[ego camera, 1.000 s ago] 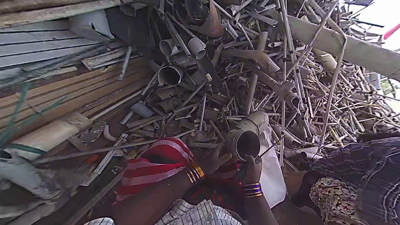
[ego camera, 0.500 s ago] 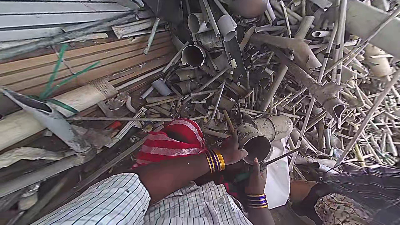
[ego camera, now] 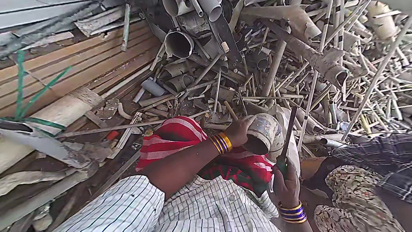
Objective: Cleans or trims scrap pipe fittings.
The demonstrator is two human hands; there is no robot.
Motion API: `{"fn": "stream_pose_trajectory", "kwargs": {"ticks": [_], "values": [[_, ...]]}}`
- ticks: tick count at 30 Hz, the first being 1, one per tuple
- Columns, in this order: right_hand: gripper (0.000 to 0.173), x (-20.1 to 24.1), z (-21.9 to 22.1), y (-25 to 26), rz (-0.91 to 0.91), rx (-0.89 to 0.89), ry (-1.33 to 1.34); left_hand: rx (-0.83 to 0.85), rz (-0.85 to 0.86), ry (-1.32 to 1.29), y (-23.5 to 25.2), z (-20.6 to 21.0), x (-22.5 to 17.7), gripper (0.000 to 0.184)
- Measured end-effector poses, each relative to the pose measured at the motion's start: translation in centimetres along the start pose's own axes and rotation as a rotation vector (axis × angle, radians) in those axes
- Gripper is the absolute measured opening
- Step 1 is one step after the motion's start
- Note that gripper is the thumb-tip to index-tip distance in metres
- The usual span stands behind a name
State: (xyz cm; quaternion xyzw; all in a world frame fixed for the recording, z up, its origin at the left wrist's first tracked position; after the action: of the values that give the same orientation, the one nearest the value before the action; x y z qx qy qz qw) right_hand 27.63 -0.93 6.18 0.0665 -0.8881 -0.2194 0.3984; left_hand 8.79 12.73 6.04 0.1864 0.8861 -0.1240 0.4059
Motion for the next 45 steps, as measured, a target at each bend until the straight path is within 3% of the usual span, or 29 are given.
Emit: {"fn": "stream_pose_trajectory", "kwargs": {"ticks": [4,8,12,15,17,20,23,29,32,36,40,45], "values": [[0.045,1.3,0.0,-0.1,-0.206,0.025,-0.245,0.01,-0.01,-0.168,-0.2,1.1,1.1,0.083],[0.043,1.7,-1.1,0.6,-0.325,0.04,-0.419,0.118,-0.003,-0.094,-0.7,1.9,0.2,0.067],[0.035,2.3,-1.5,0.4,-0.488,0.05,-0.533,0.018,0.029,-0.038,-0.9,2.5,1.2,0.066],[0.034,0.5,-2.3,0.2,-0.372,0.04,-0.593,-0.045,0.077,-0.097,-0.5,2.8,1.2,0.056],[0.033,1.4,-2.8,0.1,-0.403,-0.038,-0.594,-0.035,0.089,-0.134,-0.8,2.9,1.2,0.065],[0.026,2.4,-2.5,-0.1,-0.458,-0.086,-0.562,-0.068,0.135,-0.13,-1.0,3.5,1.7,0.049],[0.033,0.4,-1.7,-0.1,-0.349,-0.032,-0.555,0.012,0.142,-0.101,-0.8,4.3,2.0,0.065],[0.027,1.6,-2.2,-0.5,-0.375,-0.116,-0.572,0.034,0.109,-0.114,0.2,4.8,2.9,0.076],[0.034,0.5,-1.9,-0.4,-0.27,-0.056,-0.577,0.054,0.052,-0.156,0.6,5.1,2.9,0.073],[0.033,1.0,-2.3,-0.5,-0.295,-0.123,-0.545,0.039,0.039,-0.182,0.9,5.5,2.5,0.076],[0.043,-0.8,-1.6,-0.6,-0.1,0.029,-0.397,0.042,0.067,-0.214,1.4,6.4,2.7,0.075],[0.045,-1.2,-1.5,-1.4,0.013,0.028,-0.219,0.092,0.105,-0.186,1.3,6.9,2.2,0.074]]}}
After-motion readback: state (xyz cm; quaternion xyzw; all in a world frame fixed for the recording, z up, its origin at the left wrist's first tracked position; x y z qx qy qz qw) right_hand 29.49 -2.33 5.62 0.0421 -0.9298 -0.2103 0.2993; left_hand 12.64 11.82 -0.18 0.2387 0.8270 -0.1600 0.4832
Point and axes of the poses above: each hand's wrist, its own y-axis towards the middle knuckle, its own z-axis out of the palm, x = y × z, the point moved 7 cm from there along y, towards the middle knuckle, and after that the axes turned 2 degrees about y, right-handed, at the moved point
